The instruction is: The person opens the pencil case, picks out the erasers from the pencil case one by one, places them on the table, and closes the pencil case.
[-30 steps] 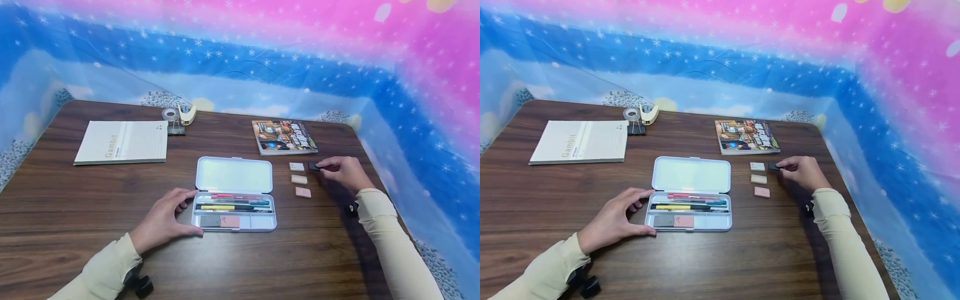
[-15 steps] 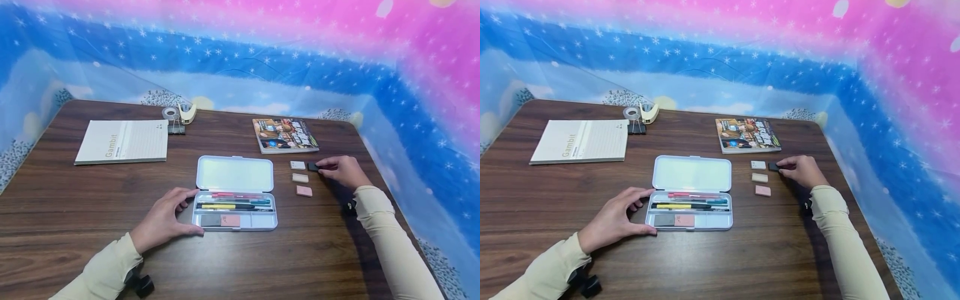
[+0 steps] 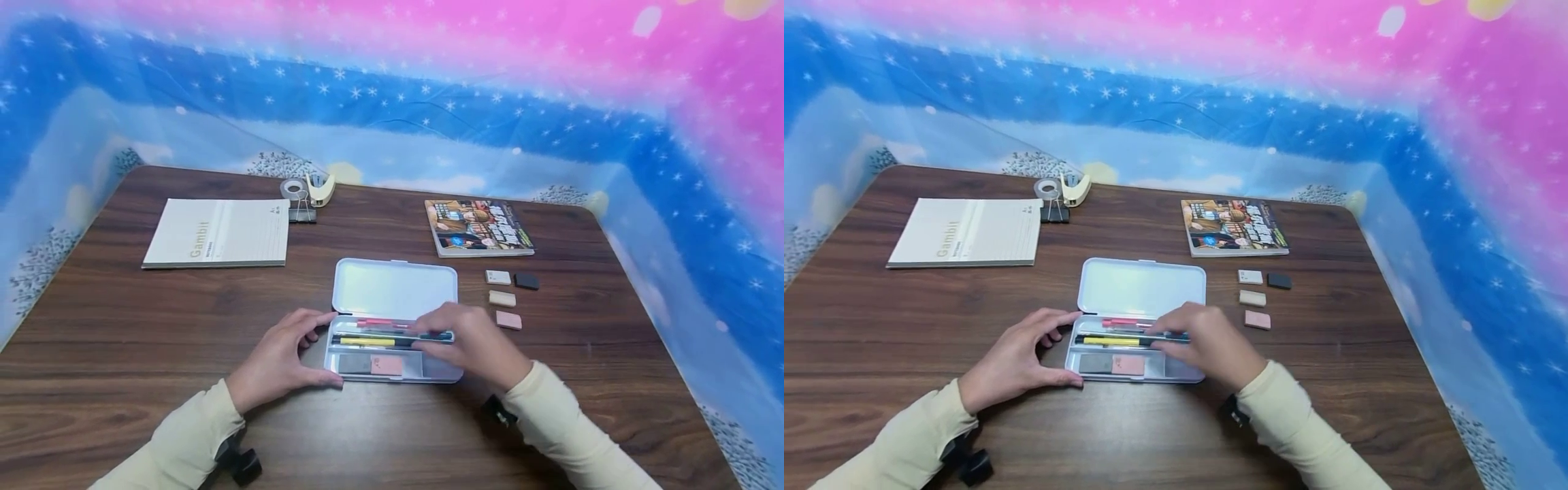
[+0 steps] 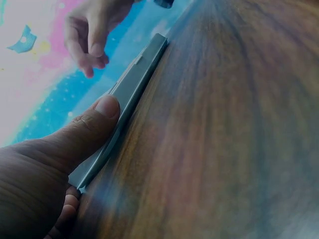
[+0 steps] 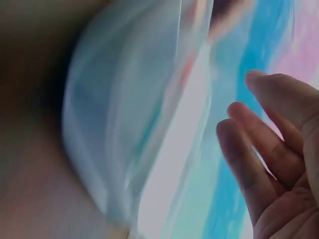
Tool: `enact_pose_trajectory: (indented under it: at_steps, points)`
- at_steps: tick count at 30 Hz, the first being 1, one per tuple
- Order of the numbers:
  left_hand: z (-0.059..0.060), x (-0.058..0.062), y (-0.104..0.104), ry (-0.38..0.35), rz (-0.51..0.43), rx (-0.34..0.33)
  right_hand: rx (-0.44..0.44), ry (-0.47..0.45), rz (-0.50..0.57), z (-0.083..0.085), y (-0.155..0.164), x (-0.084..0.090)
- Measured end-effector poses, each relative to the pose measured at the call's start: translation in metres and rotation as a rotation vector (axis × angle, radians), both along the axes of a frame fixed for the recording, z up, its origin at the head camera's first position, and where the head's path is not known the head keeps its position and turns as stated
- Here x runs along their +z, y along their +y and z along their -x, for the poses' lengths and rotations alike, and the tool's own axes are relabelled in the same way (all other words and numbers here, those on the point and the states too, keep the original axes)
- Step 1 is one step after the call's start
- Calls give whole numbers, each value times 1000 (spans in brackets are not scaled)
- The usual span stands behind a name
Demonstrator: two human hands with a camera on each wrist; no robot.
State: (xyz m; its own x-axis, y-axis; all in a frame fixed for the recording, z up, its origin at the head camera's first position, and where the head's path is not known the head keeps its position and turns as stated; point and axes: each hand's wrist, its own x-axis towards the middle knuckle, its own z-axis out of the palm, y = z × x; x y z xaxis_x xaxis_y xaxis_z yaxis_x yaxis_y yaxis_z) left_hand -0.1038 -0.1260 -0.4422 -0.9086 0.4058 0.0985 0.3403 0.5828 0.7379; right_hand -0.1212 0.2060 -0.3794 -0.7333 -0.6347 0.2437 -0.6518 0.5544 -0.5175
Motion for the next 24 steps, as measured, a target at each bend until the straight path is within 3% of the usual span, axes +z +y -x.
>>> enact_pose_trajectory:
  at_steps: [3, 7, 13, 19, 24]
  points:
    - [0, -1, 1, -13, -2, 0, 68, -11, -37, -14, -19, -6]
    - [0, -1, 0, -18, -5, 0, 87, -39, -112, -22, -29, -15]
    - [0, 0, 1, -15, -6, -4, 98, -84, -144, -19, -28, -20]
    - [1, 1, 1, -17, 0, -5, 117, -115, -178, -14, -28, -15]
    - [0, 1, 1, -7, -10, -5, 140, -29, -226, -17, -31, -11]
